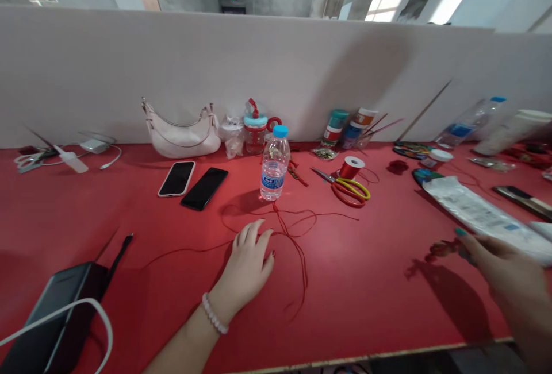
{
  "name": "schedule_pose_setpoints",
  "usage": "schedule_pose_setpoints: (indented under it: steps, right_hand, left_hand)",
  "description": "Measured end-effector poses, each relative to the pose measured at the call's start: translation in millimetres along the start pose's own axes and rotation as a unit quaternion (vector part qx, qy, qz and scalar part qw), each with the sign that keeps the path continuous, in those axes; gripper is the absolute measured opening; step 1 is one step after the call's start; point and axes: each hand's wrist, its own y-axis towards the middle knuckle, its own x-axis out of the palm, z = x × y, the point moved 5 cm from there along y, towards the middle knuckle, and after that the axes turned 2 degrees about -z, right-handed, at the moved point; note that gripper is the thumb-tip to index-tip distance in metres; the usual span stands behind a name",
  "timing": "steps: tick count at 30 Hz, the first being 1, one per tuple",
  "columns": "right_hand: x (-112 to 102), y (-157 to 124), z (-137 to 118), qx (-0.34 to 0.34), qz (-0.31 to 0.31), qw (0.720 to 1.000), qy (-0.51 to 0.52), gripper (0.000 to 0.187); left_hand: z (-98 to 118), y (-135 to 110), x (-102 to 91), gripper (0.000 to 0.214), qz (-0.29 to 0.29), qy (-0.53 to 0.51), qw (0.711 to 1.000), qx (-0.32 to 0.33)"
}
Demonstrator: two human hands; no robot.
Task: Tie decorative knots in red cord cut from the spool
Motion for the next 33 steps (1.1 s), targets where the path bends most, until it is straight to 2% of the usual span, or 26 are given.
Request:
schedule_pose_setpoints:
  steps: [3,4,5,6,7,9,10,13,14,17,20,23,26,30,33]
  right_hand:
    - [-7.3,13.6,56.0,0.011,0.013,0.996,-0.091,0.038]
    - [-11.0,15.2,72.8,0.024,0.042,0.992,-0.116,0.037]
    - [-10.6,14.6,85.0,0.024,0.043,0.991,-0.128,0.039]
    - [-10.8,10.9,92.2,0.021,0.061,0.99,-0.129,0.048]
    - [-12.1,4.1,93.2,0.012,0.104,0.986,-0.131,0.058]
    - [-5.1,-15.2,73.6,-0.079,0.147,0.976,-0.141,0.064]
    - [5.9,-25.4,56.8,-0.144,0.119,0.971,-0.147,0.062]
    - [48.1,-55.0,-0.4,-0.305,0.006,0.937,-0.169,0.06]
    - [65.1,-63.5,-18.7,-0.35,-0.055,0.92,-0.165,0.06]
    - [113.1,-81.7,-62.7,-0.421,-0.206,0.862,-0.195,0.065]
    - [149.0,-89.1,-92.2,-0.439,-0.277,0.824,-0.226,0.069]
    - [171.1,-87.8,-102.8,-0.426,-0.287,0.819,-0.254,0.073]
    - [176.7,-81.3,-94.7,-0.409,-0.254,0.833,-0.272,0.074]
    - [166.8,-65.8,-72.6,-0.344,-0.173,0.875,-0.294,0.077]
    - [159.3,-60.6,-68.2,-0.305,-0.114,0.899,-0.294,0.081]
  left_hand:
    - [0.5,-0.3,-0.2,0.041,-0.001,0.0,1.0,-0.001]
    - [0.5,-0.2,-0.1,0.041,-0.004,0.003,1.0,-0.002]
    - [0.5,-0.1,0.1,0.041,-0.009,0.006,1.0,-0.004]
    - [0.3,0.1,0.3,0.041,-0.013,0.01,1.0,-0.007]
    - [-0.1,0.4,0.5,0.041,-0.014,0.016,1.0,-0.01]
    - [-1.7,0.8,1.1,0.042,-0.013,0.034,0.999,-0.02]
    - [-3.2,0.9,1.7,0.043,-0.012,0.045,0.998,-0.029]
    - [-9.9,0.7,4.2,0.05,-0.013,0.084,0.995,-0.061]
    - [-12.7,0.5,4.9,0.052,-0.013,0.095,0.993,-0.073]
    - [-22.6,-0.5,6.1,0.061,-0.012,0.118,0.987,-0.112]
    - [-32.5,-2.0,7.8,0.071,-0.019,0.129,0.979,-0.159]
    - [-37.9,-3.0,7.8,0.075,-0.02,0.14,0.972,-0.189]
    - [-41.4,-4.2,5.3,0.076,-0.025,0.157,0.962,-0.223]
    - [-47.8,-5.3,0.8,0.076,-0.041,0.182,0.948,-0.259]
    - [-54.7,-6.3,-3.9,0.074,-0.031,0.211,0.932,-0.292]
